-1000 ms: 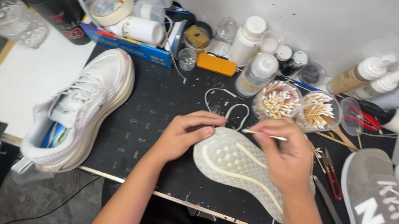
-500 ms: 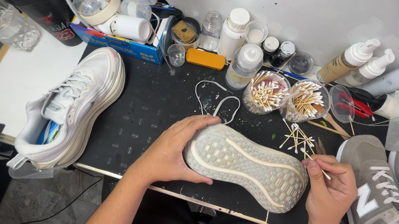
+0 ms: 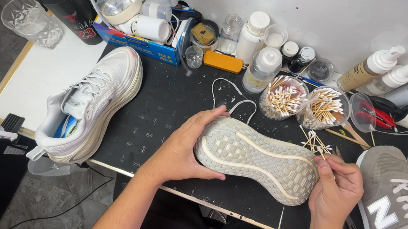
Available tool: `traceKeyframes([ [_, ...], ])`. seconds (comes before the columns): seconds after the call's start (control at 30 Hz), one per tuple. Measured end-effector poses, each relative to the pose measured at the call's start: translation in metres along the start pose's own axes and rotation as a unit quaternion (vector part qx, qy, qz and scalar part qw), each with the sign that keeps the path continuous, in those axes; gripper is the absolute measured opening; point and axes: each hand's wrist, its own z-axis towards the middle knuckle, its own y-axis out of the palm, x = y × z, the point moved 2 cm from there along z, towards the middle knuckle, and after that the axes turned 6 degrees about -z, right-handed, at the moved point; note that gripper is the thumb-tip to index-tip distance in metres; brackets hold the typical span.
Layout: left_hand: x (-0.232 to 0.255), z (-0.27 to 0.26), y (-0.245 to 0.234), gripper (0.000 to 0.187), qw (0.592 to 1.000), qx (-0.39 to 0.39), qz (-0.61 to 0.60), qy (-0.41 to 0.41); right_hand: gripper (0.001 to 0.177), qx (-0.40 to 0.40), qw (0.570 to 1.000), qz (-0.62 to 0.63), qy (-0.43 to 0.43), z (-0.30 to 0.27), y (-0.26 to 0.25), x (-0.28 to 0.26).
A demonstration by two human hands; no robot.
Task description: The person uses a cotton swab to clean the textured sole of a white sneaker. They repeatedly dip the swab into a small container of liquid and scrub the grooves of the shoe's outsole. The person rotates the shoe to access different areas of the sole during the cleaning process.
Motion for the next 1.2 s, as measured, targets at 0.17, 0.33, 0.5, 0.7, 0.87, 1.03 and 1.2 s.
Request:
traceKeyframes([
  [0.17, 0.0, 0.0, 0.0, 0.122, 1.0, -0.003, -0.005, -0.009, 0.015, 0.03, 0.998, -0.042, 0.043, 0.004, 0.008, -0.002],
  [0.33, 0.013, 0.004, 0.002, 0.116, 0.999, -0.036, 0.021, 0.01, 0.012, 0.041, 0.983, -0.151, 0.1, 0.011, 0.008, -0.013],
  [0.5, 0.025, 0.019, 0.025, 0.115, 0.99, -0.03, 0.138, -0.026, 0.008, -0.004, 0.966, -0.254, 0.049, 0.046, 0.019, -0.036],
  [0.7, 0.026, 0.023, 0.032, 0.118, 0.981, -0.042, 0.162, -0.1, 0.014, -0.103, 0.871, -0.481, 0.003, 0.108, 0.09, -0.074],
  [0.87, 0.028, 0.021, 0.029, 0.123, 0.975, -0.059, 0.158, -0.144, 0.017, -0.189, 0.744, -0.625, -0.143, 0.136, 0.129, -0.073],
  [1.03, 0.032, 0.022, 0.031, 0.124, 0.969, -0.073, 0.16, -0.174, 0.018, -0.224, 0.735, -0.63, -0.111, 0.149, 0.138, -0.058],
  [1.2, 0.039, 0.026, 0.038, 0.125, 0.945, -0.096, 0.249, -0.187, 0.039, -0.261, 0.726, -0.614, -0.167, 0.138, 0.143, -0.067],
])
